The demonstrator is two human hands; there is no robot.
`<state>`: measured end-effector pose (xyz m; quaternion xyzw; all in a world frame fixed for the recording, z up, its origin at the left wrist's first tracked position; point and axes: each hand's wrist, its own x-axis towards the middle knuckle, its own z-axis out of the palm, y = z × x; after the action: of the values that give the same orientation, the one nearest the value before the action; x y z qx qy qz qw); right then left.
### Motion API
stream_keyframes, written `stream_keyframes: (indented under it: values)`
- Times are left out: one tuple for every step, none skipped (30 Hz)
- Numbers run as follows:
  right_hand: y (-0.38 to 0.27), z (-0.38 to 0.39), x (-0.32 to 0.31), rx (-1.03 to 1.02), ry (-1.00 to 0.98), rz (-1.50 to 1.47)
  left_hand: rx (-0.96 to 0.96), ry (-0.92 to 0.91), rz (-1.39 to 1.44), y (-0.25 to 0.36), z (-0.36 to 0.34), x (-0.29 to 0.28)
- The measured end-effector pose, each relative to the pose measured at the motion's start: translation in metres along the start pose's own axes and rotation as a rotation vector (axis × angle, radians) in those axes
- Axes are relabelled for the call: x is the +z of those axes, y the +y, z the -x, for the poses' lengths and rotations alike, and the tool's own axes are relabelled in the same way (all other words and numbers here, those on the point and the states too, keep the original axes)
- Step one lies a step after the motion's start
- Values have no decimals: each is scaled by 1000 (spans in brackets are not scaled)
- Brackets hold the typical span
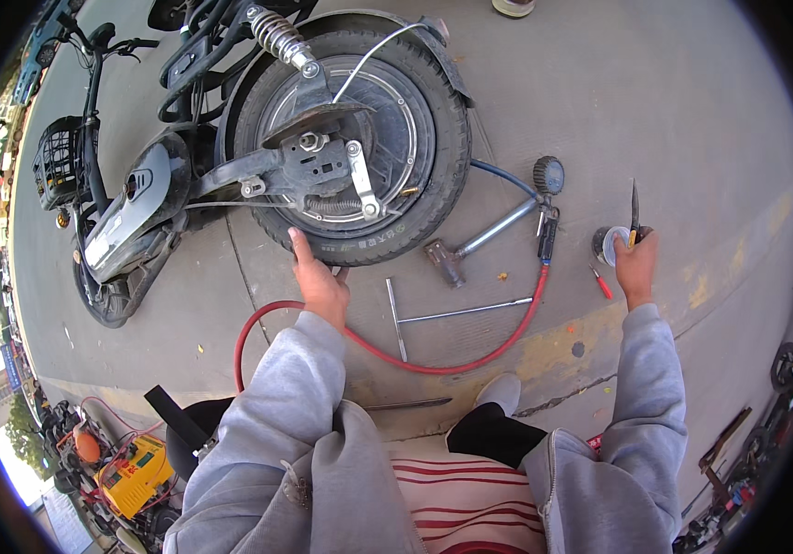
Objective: The person works on the rear wheel and brake assembly of an electric scooter, using a screwdriver and pliers to adjust components. They retrieve a small container from a red toolbox, apply a substance to the brake area, and continue adjusting the mechanism with hand tools.
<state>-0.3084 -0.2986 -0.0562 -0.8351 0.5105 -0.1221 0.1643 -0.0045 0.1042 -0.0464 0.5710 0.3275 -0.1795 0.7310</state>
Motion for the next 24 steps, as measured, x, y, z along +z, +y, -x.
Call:
stream_keyframes:
  values:
    - [-23, 11, -6, -40, 41, -95, -30, -67, 129, -2, -9, 10]
    - [-49, 20, -17, 44, -134, -299, -44, -115, 252, -3, -15, 15]
    - [-76, 31, -29, 194, -344, -514, -21, -121, 334, -4, -18, 17]
    - [-103, 45, -36, 172, -465, -622, -33, -144, 381, -7, -19, 17]
    - [-130, 57, -40, 116, -606, -793, -14, -180, 393, -9, -21, 16]
    - [-152, 68, -41, 131, -738, -754, -36, -166, 397, -12, -20, 15]
    - [-172, 77, -38, 114, -877, -747, -44, -199, 427, -14, -20, 13]
    - [-190, 85, -31, 97, -930, -763, -65, -216, 454, -15, -20, 13]
    - [-203, 95, -25, 72, -997, -820, -97, -219, 473, -18, -19, 11]
    - [-213, 98, -18, -26, -961, -676, -102, -229, 488, -19, -18, 12]
    - [-221, 100, -10, -138, -940, -574, -113, -222, 496, -20, -17, 13]
    - [-226, 103, -5, -298, -905, -524, -110, -230, 504, -22, -14, 13]
    - [-231, 106, 2, -361, -840, -488, -129, -270, 532, -21, -12, 14]
    - [-234, 109, 5, -368, -831, -416, -163, -245, 537, -22, -9, 14]
    - [-238, 111, 10, -405, -804, -378, -185, -231, 539, -21, -6, 15]
    - [-242, 112, 12, -382, -801, -282, -200, -229, 543, -21, -4, 16]
    - [-244, 111, 12, -443, -751, -366, -224, -239, 591, -20, -2, 16]
    - [-246, 112, 13, -439, -734, -387, -205, -247, 585, -19, -1, 17]
    - [-247, 114, 12, -425, -734, -394, -189, -249, 579, -20, 0, 17]
    - [-249, 114, 12, -399, -746, -377, -185, -238, 573, -20, 1, 17]
    - [-250, 112, 13, -362, -773, -347, -187, -231, 558, -21, 1, 17]
    - [-251, 111, 14, -327, -795, -318, -185, -226, 556, -22, 1, 16]
    - [-252, 111, 16, -348, -769, -332, -185, -220, 556, -22, 1, 17]
    - [-254, 110, 18, -369, -742, -347, -185, -215, 556, -23, 0, 18]
